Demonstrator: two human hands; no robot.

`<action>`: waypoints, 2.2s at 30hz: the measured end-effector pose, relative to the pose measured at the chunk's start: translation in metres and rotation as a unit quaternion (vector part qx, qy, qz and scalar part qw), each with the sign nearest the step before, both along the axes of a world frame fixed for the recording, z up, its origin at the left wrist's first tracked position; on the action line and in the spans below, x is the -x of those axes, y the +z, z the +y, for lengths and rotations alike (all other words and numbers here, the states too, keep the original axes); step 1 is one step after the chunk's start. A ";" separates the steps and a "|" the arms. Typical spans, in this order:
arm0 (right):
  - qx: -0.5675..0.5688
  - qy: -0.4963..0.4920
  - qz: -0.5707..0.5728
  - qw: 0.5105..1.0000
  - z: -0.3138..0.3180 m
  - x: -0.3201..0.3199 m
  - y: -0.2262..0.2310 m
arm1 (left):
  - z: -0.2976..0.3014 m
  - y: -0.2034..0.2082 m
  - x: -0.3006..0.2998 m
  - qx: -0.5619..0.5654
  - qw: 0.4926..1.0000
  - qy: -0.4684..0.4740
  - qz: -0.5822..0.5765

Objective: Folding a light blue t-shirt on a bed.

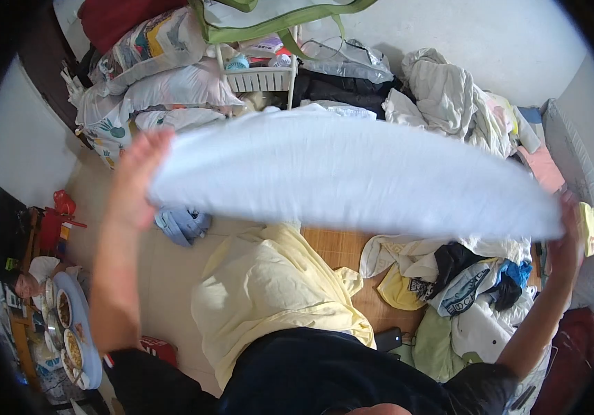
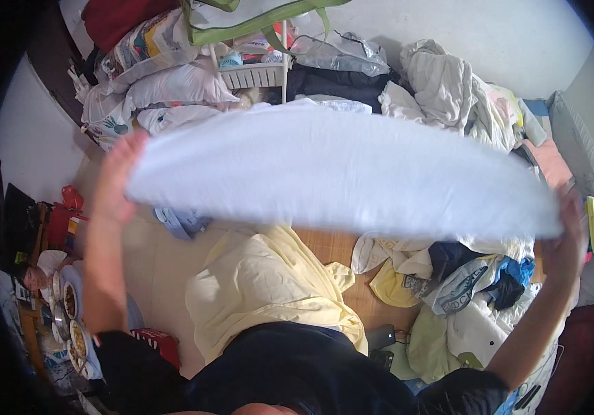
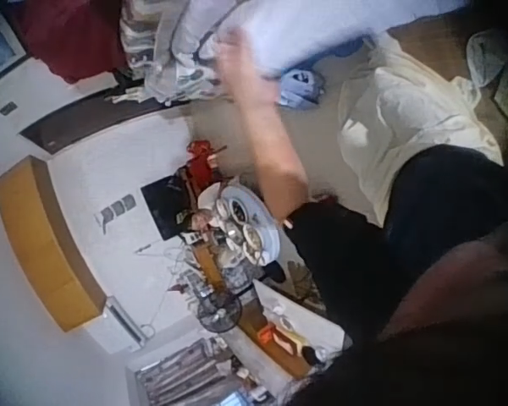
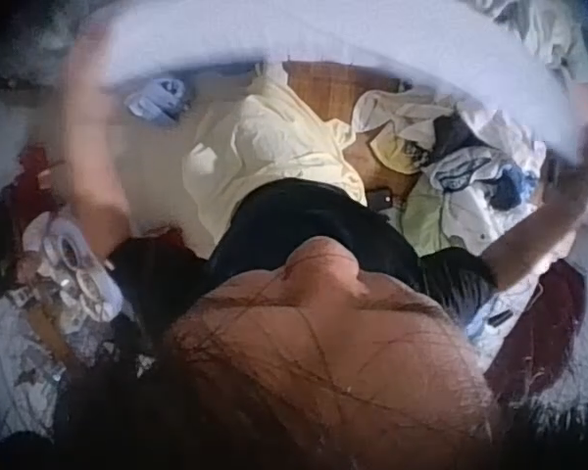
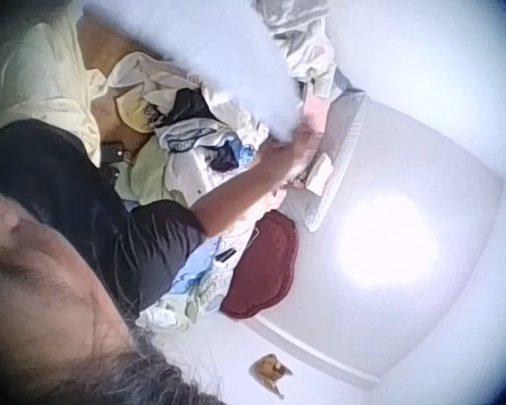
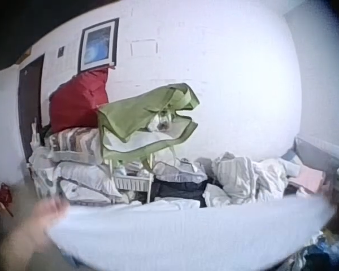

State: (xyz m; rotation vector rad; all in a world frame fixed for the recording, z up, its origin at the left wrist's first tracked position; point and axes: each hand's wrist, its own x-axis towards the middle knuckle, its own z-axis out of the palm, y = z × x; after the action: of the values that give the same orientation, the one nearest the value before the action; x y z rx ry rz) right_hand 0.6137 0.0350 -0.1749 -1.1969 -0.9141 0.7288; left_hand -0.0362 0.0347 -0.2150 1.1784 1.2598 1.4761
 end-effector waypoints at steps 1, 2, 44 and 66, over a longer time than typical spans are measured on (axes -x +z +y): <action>0.046 0.029 -0.264 0.963 -0.015 -0.036 -0.051 | -0.018 -0.032 -0.006 0.026 1.000 0.005 -0.001; 0.060 0.118 -0.062 0.989 -0.033 -0.027 -0.081 | -0.035 -0.063 -0.015 0.066 0.998 0.016 -0.014; 0.562 0.228 -0.248 0.755 -0.134 0.019 -0.419 | -0.178 -0.355 -0.024 0.330 0.940 0.039 -0.080; 0.572 0.223 -0.338 0.713 -0.130 0.000 -0.476 | -0.182 -0.338 -0.022 0.377 0.923 -0.027 0.078</action>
State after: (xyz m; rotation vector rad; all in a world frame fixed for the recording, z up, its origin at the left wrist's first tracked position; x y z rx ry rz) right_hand 0.6136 -0.0948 -0.6510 -2.5105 -1.4442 1.3899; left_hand -0.0144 -0.1472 -0.5528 0.7939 1.6772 0.7274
